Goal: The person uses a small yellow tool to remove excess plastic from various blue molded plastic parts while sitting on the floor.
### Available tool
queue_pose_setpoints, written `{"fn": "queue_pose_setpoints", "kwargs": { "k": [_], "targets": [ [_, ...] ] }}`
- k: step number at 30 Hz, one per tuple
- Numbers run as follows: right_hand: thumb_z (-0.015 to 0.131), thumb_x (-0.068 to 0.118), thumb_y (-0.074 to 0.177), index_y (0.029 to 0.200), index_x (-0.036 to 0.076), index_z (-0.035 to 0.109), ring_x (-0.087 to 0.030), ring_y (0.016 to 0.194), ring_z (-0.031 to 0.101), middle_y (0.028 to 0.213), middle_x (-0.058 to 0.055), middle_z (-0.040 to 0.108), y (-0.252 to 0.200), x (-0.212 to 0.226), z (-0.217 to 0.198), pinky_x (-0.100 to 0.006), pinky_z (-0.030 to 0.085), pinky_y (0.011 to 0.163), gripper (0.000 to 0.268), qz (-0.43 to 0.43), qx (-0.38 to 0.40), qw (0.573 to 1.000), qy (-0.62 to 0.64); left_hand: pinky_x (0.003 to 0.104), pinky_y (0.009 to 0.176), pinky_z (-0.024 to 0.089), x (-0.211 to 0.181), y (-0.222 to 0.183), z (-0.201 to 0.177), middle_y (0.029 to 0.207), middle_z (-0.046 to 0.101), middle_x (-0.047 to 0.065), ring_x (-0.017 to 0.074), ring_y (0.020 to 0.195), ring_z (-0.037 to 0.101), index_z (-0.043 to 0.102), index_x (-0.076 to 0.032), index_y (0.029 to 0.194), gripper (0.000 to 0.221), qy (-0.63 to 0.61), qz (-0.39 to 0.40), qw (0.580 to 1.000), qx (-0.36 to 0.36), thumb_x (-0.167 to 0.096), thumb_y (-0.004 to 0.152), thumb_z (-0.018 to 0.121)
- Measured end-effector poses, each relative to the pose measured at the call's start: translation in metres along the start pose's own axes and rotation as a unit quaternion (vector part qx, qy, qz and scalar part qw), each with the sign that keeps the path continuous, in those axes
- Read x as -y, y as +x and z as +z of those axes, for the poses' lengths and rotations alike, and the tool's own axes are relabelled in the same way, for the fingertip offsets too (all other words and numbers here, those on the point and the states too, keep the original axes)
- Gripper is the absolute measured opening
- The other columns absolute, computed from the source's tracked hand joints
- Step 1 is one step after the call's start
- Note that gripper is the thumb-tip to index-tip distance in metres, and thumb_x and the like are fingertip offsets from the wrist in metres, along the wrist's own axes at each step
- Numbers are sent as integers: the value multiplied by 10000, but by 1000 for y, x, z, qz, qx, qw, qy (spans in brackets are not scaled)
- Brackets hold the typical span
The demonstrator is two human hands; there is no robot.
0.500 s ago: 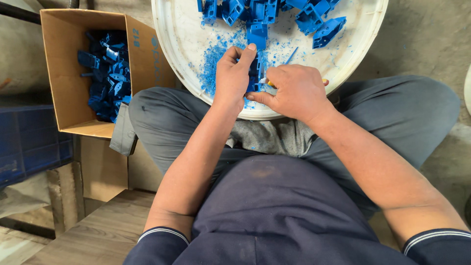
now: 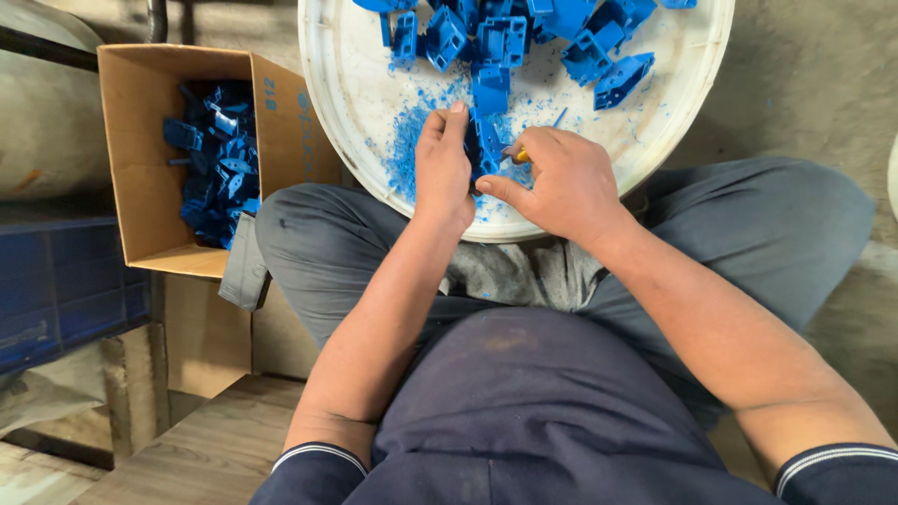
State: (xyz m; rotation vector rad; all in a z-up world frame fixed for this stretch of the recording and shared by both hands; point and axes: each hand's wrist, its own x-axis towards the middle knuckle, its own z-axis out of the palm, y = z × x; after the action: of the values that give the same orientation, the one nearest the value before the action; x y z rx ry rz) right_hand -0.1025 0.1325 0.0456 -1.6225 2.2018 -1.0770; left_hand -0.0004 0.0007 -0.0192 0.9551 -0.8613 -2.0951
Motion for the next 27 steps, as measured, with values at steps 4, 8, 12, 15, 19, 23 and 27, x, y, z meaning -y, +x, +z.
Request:
{"fn": "queue_pose_setpoints", "kwargs": {
  "k": [4, 8, 12, 15, 19, 23, 27],
  "targets": [
    [873, 471, 815, 960, 57, 690, -273, 723, 616, 744, -65, 610, 2, 1, 3, -409, 484, 633, 476, -18, -16, 1000, -1, 297, 713, 500, -2, -3, 3, 852, 622, 10, 106, 761, 578, 573, -85, 947, 199, -45, -39, 998, -6, -251, 1055, 553],
    [851, 481, 852, 957, 45, 674, -287, 775, 615, 786, -68, 628, -1, -1, 5, -422, 488, 669, 482, -34, -19, 999, -12, 304, 685, 496, -4, -7, 6, 831, 614, 8, 111, 734, 571, 561, -90, 930, 214, -42, -56, 997, -20, -262, 1056, 559],
    [800, 498, 907, 960, 47, 664, -320, 867, 619, 904, -86, 669, -2, -2, 5, -430, 501, 717, 474, -76, -35, 995, -48, 295, 673, 482, -2, -7, 5, 827, 600, -6, 93, 723, 544, 568, -90, 933, 210, -29, -42, 998, -22, -255, 1062, 575],
    [775, 526, 920, 965, 41, 664, -327, 878, 616, 921, -98, 667, -2, -2, 6, -436, 509, 733, 500, -80, -32, 995, -58, 293, 655, 470, 1, -5, 3, 810, 589, -6, 86, 706, 524, 566, -90, 924, 227, -8, -35, 999, -24, -268, 1065, 581],
    [771, 549, 909, 942, 41, 660, -336, 857, 606, 891, -103, 655, -3, -3, 7, -443, 502, 722, 520, -78, -28, 994, -75, 291, 667, 477, 3, -5, 1, 817, 602, -1, 86, 717, 534, 562, -87, 911, 235, -8, -36, 999, -26, -272, 1056, 581],
    [772, 548, 906, 946, 45, 655, -337, 863, 606, 886, -100, 647, -4, -4, 8, -444, 504, 726, 518, -74, -23, 994, -83, 285, 664, 476, 2, -4, 2, 813, 600, -4, 82, 717, 532, 559, -87, 900, 242, 5, -30, 999, -35, -274, 1053, 579],
    [776, 534, 909, 958, 47, 644, -342, 877, 606, 907, -105, 650, -5, -3, 9, -445, 510, 734, 507, -77, -24, 993, -88, 279, 607, 445, 1, -5, 6, 760, 565, -8, 75, 673, 493, 550, -80, 876, 261, 34, 0, 999, -41, -270, 1051, 585]
  ]
}}
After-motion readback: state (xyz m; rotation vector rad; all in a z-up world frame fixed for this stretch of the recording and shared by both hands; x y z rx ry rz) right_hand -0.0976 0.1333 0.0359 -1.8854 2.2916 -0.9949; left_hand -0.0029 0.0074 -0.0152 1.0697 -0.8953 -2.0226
